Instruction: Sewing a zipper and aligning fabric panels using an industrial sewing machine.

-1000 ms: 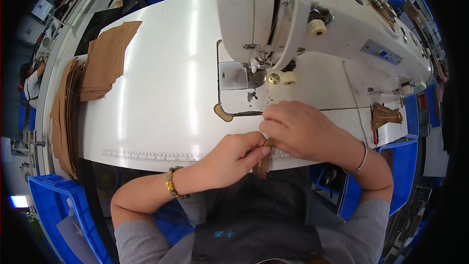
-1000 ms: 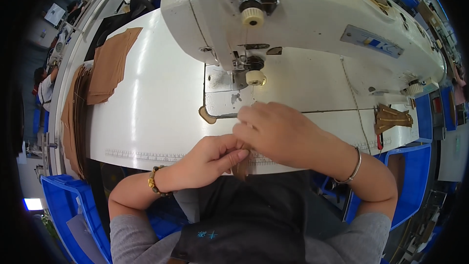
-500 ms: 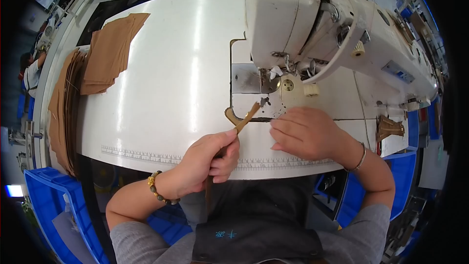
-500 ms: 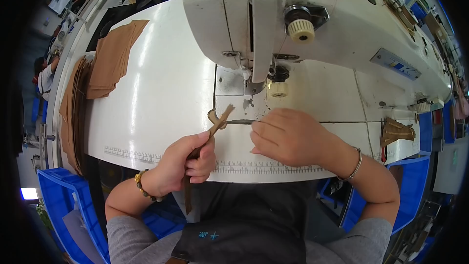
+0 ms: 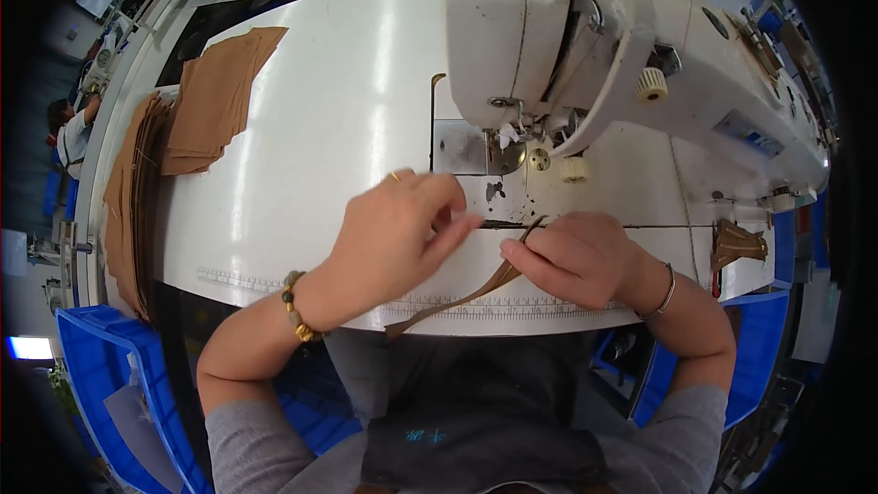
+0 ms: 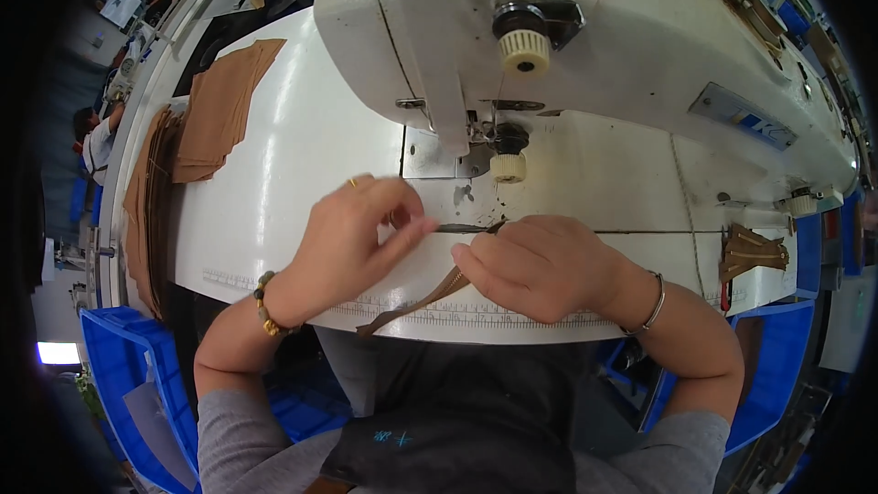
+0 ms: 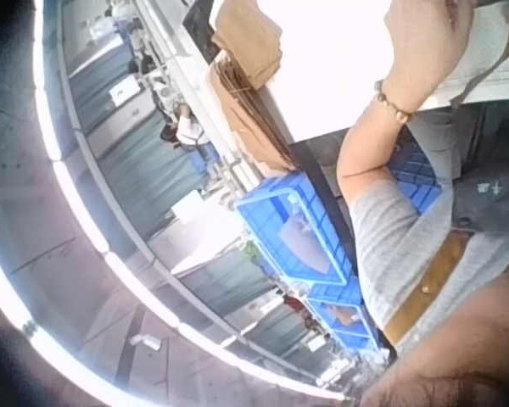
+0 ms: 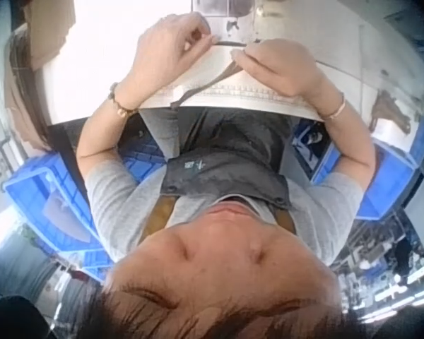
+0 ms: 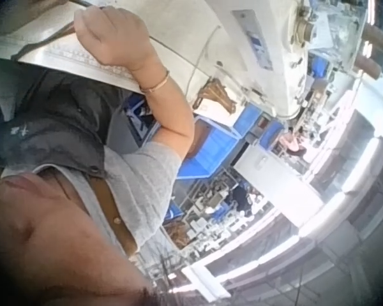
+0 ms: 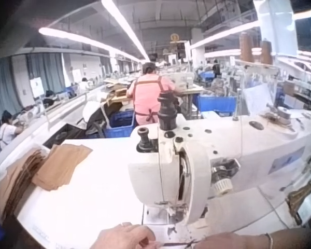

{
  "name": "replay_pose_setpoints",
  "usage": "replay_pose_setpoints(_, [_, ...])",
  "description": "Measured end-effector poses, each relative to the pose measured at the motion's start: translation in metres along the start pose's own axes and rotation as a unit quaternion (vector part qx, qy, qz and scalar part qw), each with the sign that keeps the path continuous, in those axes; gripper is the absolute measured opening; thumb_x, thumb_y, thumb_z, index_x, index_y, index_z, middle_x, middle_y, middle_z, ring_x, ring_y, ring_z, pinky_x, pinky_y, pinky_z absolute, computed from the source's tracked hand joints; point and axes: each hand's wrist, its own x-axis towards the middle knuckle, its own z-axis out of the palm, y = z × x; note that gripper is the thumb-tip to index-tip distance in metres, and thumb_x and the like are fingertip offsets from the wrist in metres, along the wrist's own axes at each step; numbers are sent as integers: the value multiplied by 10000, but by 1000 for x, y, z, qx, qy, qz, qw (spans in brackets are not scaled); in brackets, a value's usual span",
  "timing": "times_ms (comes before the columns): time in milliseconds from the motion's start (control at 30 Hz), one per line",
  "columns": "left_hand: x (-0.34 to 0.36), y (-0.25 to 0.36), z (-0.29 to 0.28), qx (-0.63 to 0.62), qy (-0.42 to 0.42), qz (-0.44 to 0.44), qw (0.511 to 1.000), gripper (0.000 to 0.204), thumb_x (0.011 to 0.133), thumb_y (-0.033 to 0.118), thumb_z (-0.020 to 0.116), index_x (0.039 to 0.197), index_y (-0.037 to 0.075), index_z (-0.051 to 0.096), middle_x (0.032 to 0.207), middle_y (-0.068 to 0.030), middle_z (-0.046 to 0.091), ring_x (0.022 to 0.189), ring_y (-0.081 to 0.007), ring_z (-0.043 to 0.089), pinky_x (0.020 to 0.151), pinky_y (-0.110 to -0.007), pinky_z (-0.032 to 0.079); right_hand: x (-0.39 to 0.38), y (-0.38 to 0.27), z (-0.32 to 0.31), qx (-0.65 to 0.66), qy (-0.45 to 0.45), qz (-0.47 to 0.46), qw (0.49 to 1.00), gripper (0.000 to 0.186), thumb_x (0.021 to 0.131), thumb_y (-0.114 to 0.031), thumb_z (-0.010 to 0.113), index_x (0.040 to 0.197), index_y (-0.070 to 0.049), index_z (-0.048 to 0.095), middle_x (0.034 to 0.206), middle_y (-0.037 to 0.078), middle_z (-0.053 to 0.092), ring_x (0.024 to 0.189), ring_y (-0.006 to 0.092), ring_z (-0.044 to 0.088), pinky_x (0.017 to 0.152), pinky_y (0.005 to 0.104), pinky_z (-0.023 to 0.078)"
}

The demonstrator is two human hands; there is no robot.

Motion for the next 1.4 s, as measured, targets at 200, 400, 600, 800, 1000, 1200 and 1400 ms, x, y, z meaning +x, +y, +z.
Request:
replay_pose_setpoints(200, [65, -31, 26, 67, 51, 21, 996, 248, 890, 227, 788, 1029, 43, 697, 888, -120, 688, 870, -318, 660, 757, -439, 533, 0, -1, 7, -18, 18, -19, 999, 307, 783, -139, 713, 1073, -41, 730, 1007, 41, 687, 697, 113, 631, 560, 239, 504])
replay_pose_setpoints(400, [70, -52, 22, 26, -22, -9, 999, 202, 903, 221, 767, 860, 27, 733, 912, -144, 707, 899, -349, 668, 793, -452, 529, -1, -2, 11, 0, 31, -20, 999, 190, 767, -111, 719, 952, -67, 708, 1001, 42, 695, 727, 120, 641, 601, 234, 524])
replay_pose_setpoints(600, [50, -68, -2, 207, 76, -60, 974, 196, 929, 170, 729, 1106, 93, 699, 1044, -50, 683, 1012, -249, 638, 897, -423, 458, 4, -3, 18, -7, 54, -4, 998, 168, 751, -96, 740, 907, -66, 683, 975, 50, 690, 824, 164, 684, 696, 260, 591])
replay_pose_setpoints(800, [35, -35, 33, 240, 83, 112, 961, 408, 867, 84, 648, 1271, 90, 707, 1130, -57, 633, 1036, -240, 595, 916, -409, 441, 7, -3, 22, -23, 18, 13, 999, 164, 770, -93, 737, 909, -25, 680, 974, 78, 696, 899, 206, 713, 740, 291, 610])
replay_pose_setpoints(1000, [42, -27, 38, 368, 92, 168, 910, 408, 879, 121, 637, 1277, 88, 718, 1113, -73, 624, 1056, -234, 582, 924, -405, 434, 8, -3, 23, -29, -60, 14, 998, 162, 772, -91, 735, 906, -21, 675, 943, 81, 683, 939, 218, 708, 809, 309, 604])
replay_pose_setpoints(1200, [52, -44, 31, 310, 43, 66, 947, 343, 906, 110, 629, 1238, 98, 718, 1163, -75, 654, 1073, -235, 609, 987, -430, 438, 7, -6, 27, -23, -65, 18, 997, 149, 780, -83, 732, 900, -18, 670, 968, 106, 696, 967, 245, 716, 827, 326, 611])
replay_pose_setpoints(1400, [5, -98, -22, 270, 130, 11, 954, 345, 947, 189, 718, 1274, 78, 713, 1312, -117, 702, 1228, -319, 643, 1014, -441, 510, 10, -7, 34, 16, -48, 87, 995, 168, 772, -54, 734, 919, -8, 666, 1068, 153, 702, 995, 288, 733, 813, 367, 625])
